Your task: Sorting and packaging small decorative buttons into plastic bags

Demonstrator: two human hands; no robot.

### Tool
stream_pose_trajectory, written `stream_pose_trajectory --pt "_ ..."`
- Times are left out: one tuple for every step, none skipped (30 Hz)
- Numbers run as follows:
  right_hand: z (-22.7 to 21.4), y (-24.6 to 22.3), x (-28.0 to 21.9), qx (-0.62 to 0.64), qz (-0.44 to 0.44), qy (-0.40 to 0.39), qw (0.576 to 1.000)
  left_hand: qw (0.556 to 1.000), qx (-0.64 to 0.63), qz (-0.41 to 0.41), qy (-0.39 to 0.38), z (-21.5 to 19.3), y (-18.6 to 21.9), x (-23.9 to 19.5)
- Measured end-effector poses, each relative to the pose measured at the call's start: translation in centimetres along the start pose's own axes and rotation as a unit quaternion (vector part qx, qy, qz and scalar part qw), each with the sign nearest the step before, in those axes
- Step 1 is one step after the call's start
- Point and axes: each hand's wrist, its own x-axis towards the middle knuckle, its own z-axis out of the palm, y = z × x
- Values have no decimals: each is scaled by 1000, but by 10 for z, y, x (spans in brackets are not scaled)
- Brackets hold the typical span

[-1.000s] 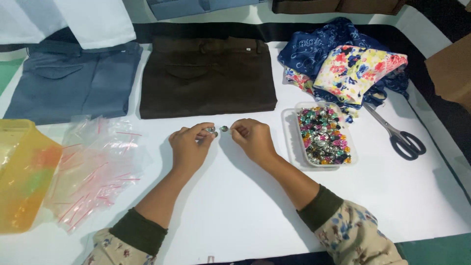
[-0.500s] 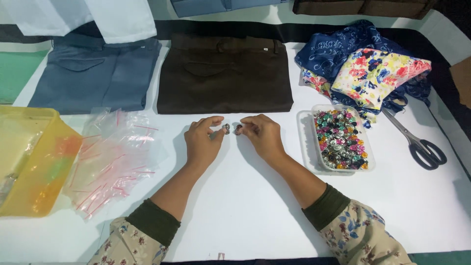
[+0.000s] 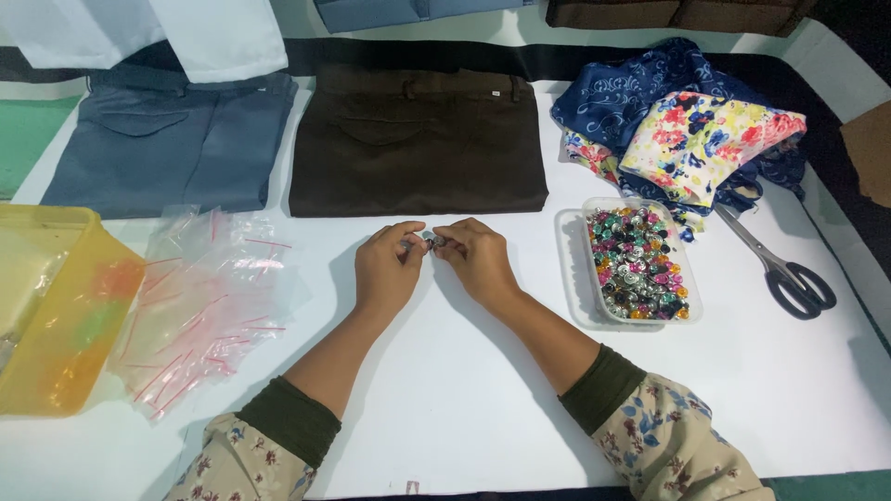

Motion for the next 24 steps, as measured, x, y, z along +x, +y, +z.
stream_pose_trajectory --pt "-1 -2 0 0 -1 0 1000 1000 0 1 1 0 1 1" --pt "-2 -3 -2 -5 -4 0 1000 1000 -13 0 0 0 3 1" --pt "-2 -4 -3 -10 -8 0 1000 1000 -26 -1 0 0 4 1" --pt "-2 -3 -2 -10 -8 0 1000 1000 -26 0 1 2 3 1" --pt "-1 -1 -1 -9 -11 -1 1000 1000 -30 4 2 4 2 2" --pt "0 0 -2 -8 -13 -3 1000 999 -33 8 3 6 1 1" --pt "1 0 -2 -7 -13 -3 1000 999 -33 8 3 6 3 2" --pt "1 -1 -2 2 -18 -3 1000 999 -31 13 5 5 6 2" --pt "2 -1 -3 11 -23 -3 1000 999 -28 17 7 4 8 2" --pt "3 0 -4 11 -23 -2 1000 999 -28 18 7 5 6 2" --pt "4 2 -5 7 -22 -2 1000 999 -17 32 24 7 4 1" --pt "4 3 -5 3 -21 -1 1000 998 -6 46 41 9 2 1" --pt "3 2 -6 2 -22 0 1000 998 -6 47 41 4 9 0" --pt "1 1 -8 -3 -28 8 1000 997 6 57 45 -1 17 -2" --pt "-1 1 -10 -9 -35 15 999 996 19 67 49 -5 24 -5" --pt "-9 -9 -14 -11 -33 17 999 996 17 68 46 -2 30 -6" --pt "-16 -18 -18 -65 -67 30 995 986 64 125 88 1 35 -7" --pt "-23 -27 -21 -118 -103 40 987 968 112 180 131 3 40 -7" --pt "-25 -25 -22 -119 -102 40 987 969 111 180 131 10 47 -10" --pt "-28 -23 -23 -156 -158 87 971 966 91 190 152 18 53 -12" --pt "-30 -21 -25 -192 -212 132 949 962 70 199 172 25 59 -14" --pt "-38 -28 -25 -193 -210 133 949 962 69 200 170 33 65 -14" --pt "-46 -35 -25 -226 -252 161 927 961 21 196 194 41 71 -13" --pt "-55 -42 -24 -259 -292 190 901 957 -28 194 215 50 78 -12"
